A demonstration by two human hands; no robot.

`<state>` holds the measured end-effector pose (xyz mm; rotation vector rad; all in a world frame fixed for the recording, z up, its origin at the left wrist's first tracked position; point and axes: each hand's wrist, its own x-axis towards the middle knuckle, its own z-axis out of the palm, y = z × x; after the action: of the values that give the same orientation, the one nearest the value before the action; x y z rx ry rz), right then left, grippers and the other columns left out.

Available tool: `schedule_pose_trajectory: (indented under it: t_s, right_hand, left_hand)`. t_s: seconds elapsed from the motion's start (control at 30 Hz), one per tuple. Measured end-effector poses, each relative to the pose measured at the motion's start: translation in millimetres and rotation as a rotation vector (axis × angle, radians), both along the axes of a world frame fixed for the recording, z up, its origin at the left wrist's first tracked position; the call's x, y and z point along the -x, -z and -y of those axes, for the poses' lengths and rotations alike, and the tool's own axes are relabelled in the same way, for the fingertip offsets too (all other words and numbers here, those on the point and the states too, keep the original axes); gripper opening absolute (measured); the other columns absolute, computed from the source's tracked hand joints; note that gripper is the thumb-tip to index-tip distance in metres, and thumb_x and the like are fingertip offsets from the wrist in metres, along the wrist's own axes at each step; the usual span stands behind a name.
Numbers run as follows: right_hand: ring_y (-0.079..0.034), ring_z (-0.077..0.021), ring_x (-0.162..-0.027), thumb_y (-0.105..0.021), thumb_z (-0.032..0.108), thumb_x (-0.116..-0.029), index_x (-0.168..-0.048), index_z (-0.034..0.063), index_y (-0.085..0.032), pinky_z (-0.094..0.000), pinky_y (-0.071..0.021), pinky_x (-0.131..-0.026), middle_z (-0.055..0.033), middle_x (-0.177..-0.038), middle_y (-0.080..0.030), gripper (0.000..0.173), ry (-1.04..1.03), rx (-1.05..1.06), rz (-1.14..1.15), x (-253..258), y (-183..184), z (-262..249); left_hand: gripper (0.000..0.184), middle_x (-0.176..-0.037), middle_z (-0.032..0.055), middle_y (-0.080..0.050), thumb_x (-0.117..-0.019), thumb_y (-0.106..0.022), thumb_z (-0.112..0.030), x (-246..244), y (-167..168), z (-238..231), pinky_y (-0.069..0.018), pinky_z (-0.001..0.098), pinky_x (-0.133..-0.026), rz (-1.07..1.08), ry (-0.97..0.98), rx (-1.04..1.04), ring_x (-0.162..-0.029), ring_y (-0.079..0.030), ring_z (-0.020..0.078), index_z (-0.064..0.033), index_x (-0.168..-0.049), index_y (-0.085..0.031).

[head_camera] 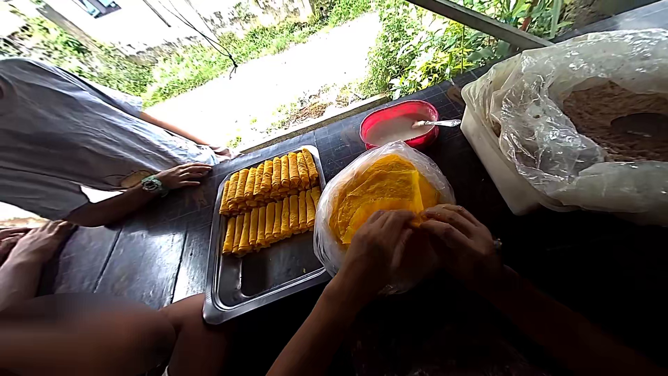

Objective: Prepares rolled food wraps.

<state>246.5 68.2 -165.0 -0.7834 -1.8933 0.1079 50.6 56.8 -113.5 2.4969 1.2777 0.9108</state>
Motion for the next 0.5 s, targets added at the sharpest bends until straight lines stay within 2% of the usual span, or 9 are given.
schedule_pose_trajectory:
  t_s: [0.13, 0.2, 0.3, 0.37, 0.5]
  right_hand:
    - [-0.070, -0.0206, -0.105, -0.053, 0.005, -0.1014, -0.108, 0.0086, -0.074, -0.0323, -0.0528, -0.099, -0.0059, -0.104, -0.077, 0.022, 0.025, 0.000, 0.142, 8, -8, 0]
    - [-0.071, -0.0218, -0.101, -0.051, 0.004, -0.1008, -0.112, 0.0072, -0.074, -0.0334, -0.0531, -0.096, -0.0052, -0.101, -0.077, 0.025, 0.055, 0.012, 0.216, 10, -16, 3]
    - [-0.071, -0.0240, -0.093, -0.051, 0.013, -0.1034, -0.110, 0.0067, -0.074, -0.0357, -0.0556, -0.088, -0.0065, -0.094, -0.076, 0.025, 0.077, 0.062, 0.320, 17, -33, 5]
    - [-0.071, -0.0256, -0.089, -0.055, 0.018, -0.1022, -0.107, 0.0059, -0.075, -0.0367, -0.0573, -0.081, -0.0080, -0.090, -0.073, 0.024, 0.049, 0.136, 0.374, 24, -44, 2]
    - [-0.069, -0.0265, -0.085, -0.067, 0.013, -0.0944, -0.104, 0.0041, -0.077, -0.0370, -0.0585, -0.076, -0.0100, -0.090, -0.070, 0.016, -0.031, 0.281, 0.389, 32, -51, -6]
  left_hand:
    - [0.017, -0.105, 0.0079, -0.073, -0.1022, -0.056, -0.013, 19, -8, 3, -0.0552, 0.0270, -0.093, 0.033, -0.047, 0.047, -0.100, -0.070, 0.0148, -0.0042, -0.111, -0.068]
    - [0.019, -0.106, 0.0063, -0.074, -0.1020, -0.057, -0.018, 28, -9, 3, -0.0545, 0.0287, -0.093, -0.035, -0.079, 0.005, -0.103, -0.070, 0.0168, -0.0069, -0.107, -0.072]
    - [0.027, -0.108, 0.0081, -0.073, -0.0990, -0.061, -0.027, 36, -11, 4, -0.0546, 0.0325, -0.092, -0.121, -0.107, -0.005, -0.103, -0.069, 0.0213, -0.0075, -0.111, -0.076]
    - [0.028, -0.108, 0.0109, -0.072, -0.0956, -0.065, -0.024, 35, -13, 4, -0.0558, 0.0352, -0.090, -0.157, -0.120, 0.009, -0.101, -0.069, 0.0251, -0.0061, -0.114, -0.077]
    - [0.026, -0.101, 0.0110, -0.071, -0.0923, -0.070, -0.024, 31, -16, 5, -0.0570, 0.0373, -0.084, -0.197, -0.123, 0.027, -0.094, -0.069, 0.0261, -0.0055, -0.110, -0.077]
